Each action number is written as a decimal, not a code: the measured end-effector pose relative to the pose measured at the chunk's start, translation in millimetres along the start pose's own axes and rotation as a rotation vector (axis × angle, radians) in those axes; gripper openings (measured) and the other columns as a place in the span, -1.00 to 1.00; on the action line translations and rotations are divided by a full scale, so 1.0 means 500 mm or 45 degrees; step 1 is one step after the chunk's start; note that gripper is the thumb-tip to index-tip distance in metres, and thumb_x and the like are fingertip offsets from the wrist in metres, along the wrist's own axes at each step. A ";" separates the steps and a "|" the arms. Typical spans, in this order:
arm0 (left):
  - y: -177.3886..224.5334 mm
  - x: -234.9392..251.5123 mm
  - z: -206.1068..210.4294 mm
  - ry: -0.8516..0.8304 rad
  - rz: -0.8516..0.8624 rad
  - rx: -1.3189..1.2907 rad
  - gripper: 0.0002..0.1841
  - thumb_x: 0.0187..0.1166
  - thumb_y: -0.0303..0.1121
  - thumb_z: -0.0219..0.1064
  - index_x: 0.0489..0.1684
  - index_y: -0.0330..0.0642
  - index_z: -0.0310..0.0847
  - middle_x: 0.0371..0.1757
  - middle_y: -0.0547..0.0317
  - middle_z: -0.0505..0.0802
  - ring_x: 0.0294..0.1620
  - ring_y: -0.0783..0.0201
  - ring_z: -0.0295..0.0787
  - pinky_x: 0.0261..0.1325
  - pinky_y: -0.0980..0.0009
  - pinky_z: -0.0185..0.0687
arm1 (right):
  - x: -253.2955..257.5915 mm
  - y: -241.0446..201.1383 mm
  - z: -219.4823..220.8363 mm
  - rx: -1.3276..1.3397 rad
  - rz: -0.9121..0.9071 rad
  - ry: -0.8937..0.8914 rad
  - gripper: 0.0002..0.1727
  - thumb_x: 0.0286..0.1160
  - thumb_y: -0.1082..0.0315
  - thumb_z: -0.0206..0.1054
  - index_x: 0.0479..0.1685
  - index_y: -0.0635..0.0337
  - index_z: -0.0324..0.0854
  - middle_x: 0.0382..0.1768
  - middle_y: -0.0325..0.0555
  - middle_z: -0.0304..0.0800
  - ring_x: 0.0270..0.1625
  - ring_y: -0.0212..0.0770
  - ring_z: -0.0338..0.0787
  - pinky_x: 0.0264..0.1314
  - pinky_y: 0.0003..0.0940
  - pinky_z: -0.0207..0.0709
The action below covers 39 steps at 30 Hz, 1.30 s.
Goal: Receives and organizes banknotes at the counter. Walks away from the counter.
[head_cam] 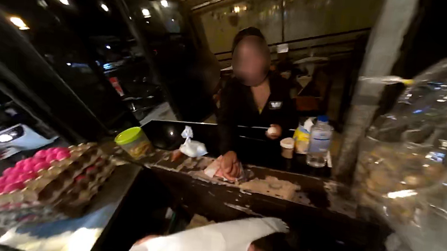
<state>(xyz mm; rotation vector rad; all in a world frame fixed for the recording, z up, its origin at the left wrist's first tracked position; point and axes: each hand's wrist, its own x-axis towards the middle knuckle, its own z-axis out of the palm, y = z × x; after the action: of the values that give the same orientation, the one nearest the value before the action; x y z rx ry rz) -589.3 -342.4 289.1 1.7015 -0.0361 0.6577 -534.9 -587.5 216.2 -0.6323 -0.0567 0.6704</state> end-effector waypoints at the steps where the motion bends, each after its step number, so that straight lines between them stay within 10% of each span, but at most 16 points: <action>1: -0.019 0.015 -0.002 -0.010 0.039 0.002 -0.75 0.74 -0.42 0.15 0.26 -0.25 0.60 0.08 0.45 0.88 0.15 0.51 0.80 0.33 0.37 0.72 | 0.010 -0.011 0.006 -0.047 0.044 -0.050 -0.63 0.77 0.16 0.05 0.40 0.14 0.34 0.07 -0.15 0.85 0.10 -0.22 0.87 0.16 -0.19 0.77; 6: -0.072 0.135 0.042 0.090 -0.319 0.130 -0.71 0.65 -0.58 -0.01 0.19 -0.52 0.51 -0.19 0.30 0.83 -0.20 0.63 0.80 0.02 0.54 0.80 | 0.144 -0.076 0.042 -0.281 -0.066 0.359 -0.60 0.78 0.32 0.15 0.48 0.29 0.32 0.07 0.07 0.81 0.05 -0.07 0.87 0.12 -0.08 0.78; 15: -0.314 0.459 0.120 -0.099 -0.505 0.255 -0.71 0.68 -0.52 0.18 0.25 -0.50 0.60 0.03 -0.16 0.83 -0.02 0.22 0.82 0.15 0.19 0.76 | 0.427 -0.179 -0.015 -0.317 -0.272 0.947 -0.67 0.65 0.42 0.31 0.31 0.34 0.47 -0.02 0.11 0.71 -0.11 -0.10 0.76 -0.09 -0.19 0.68; 22: -0.359 0.617 0.174 -0.133 -0.734 -0.042 -0.74 0.80 -0.47 0.05 0.29 -0.38 0.50 -0.18 0.08 0.78 -0.30 0.38 0.76 -0.23 0.37 0.76 | 0.450 -0.201 -0.102 -0.527 -0.475 1.134 -0.70 0.79 0.32 0.16 0.27 0.37 0.53 -0.26 -0.10 0.73 -0.35 -0.32 0.73 -0.28 -0.41 0.65; 25: -0.418 0.670 0.173 -0.155 -0.707 -0.385 -0.60 0.89 -0.32 -0.12 0.62 -0.20 0.27 -0.14 0.18 0.78 -0.37 0.43 0.75 -0.31 0.43 0.74 | 0.448 -0.187 -0.146 -0.933 -0.527 1.211 -0.72 0.73 0.39 0.20 0.20 0.45 0.57 -0.14 -0.01 0.74 -0.26 -0.32 0.75 -0.20 -0.43 0.67; 28: -0.485 0.655 0.180 -0.157 -0.621 -0.119 -0.51 0.86 -0.33 -0.05 0.69 -0.37 0.15 0.20 -0.15 0.73 0.01 0.17 0.77 0.08 0.22 0.71 | 0.491 -0.167 -0.154 -1.495 -0.511 1.176 -0.72 0.63 0.38 0.26 0.09 0.45 0.70 0.00 0.15 0.83 0.02 -0.12 0.83 0.17 -0.23 0.70; 32: -0.532 0.610 0.230 -0.599 -0.439 0.784 -0.53 0.70 -0.27 0.29 0.43 -0.46 0.56 0.42 -0.44 0.66 0.51 -0.32 0.54 0.61 -0.16 0.36 | 0.601 -0.185 -0.100 -1.878 -0.021 1.185 -0.48 0.64 0.14 0.29 0.40 0.37 0.60 0.38 0.36 0.62 0.48 0.28 0.58 0.57 0.10 0.42; 36: -0.514 0.581 0.274 -0.737 -0.435 1.086 -0.34 0.54 0.00 0.43 0.54 -0.24 0.55 0.54 -0.40 0.55 0.64 -0.43 0.33 0.58 -0.35 0.23 | 0.688 -0.191 -0.067 -1.962 0.195 1.282 -0.31 0.63 -0.04 0.30 0.53 0.36 0.49 0.50 0.35 0.50 0.58 0.27 0.49 0.64 0.09 0.34; 39: -0.499 0.558 0.290 -0.708 -0.454 1.114 -0.45 0.57 -0.24 0.40 0.56 -0.19 0.54 0.54 -0.34 0.59 0.63 -0.37 0.37 0.55 -0.33 0.26 | 0.721 -0.184 -0.061 -1.898 0.189 1.338 -0.32 0.63 -0.07 0.30 0.50 0.33 0.51 0.48 0.35 0.50 0.56 0.28 0.49 0.60 0.15 0.34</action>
<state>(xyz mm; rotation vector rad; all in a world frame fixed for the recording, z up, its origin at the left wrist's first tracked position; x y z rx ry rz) -204.7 -321.3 176.2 2.6063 0.1863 -0.1323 -191.1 -444.6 190.0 -2.3752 0.5243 0.2556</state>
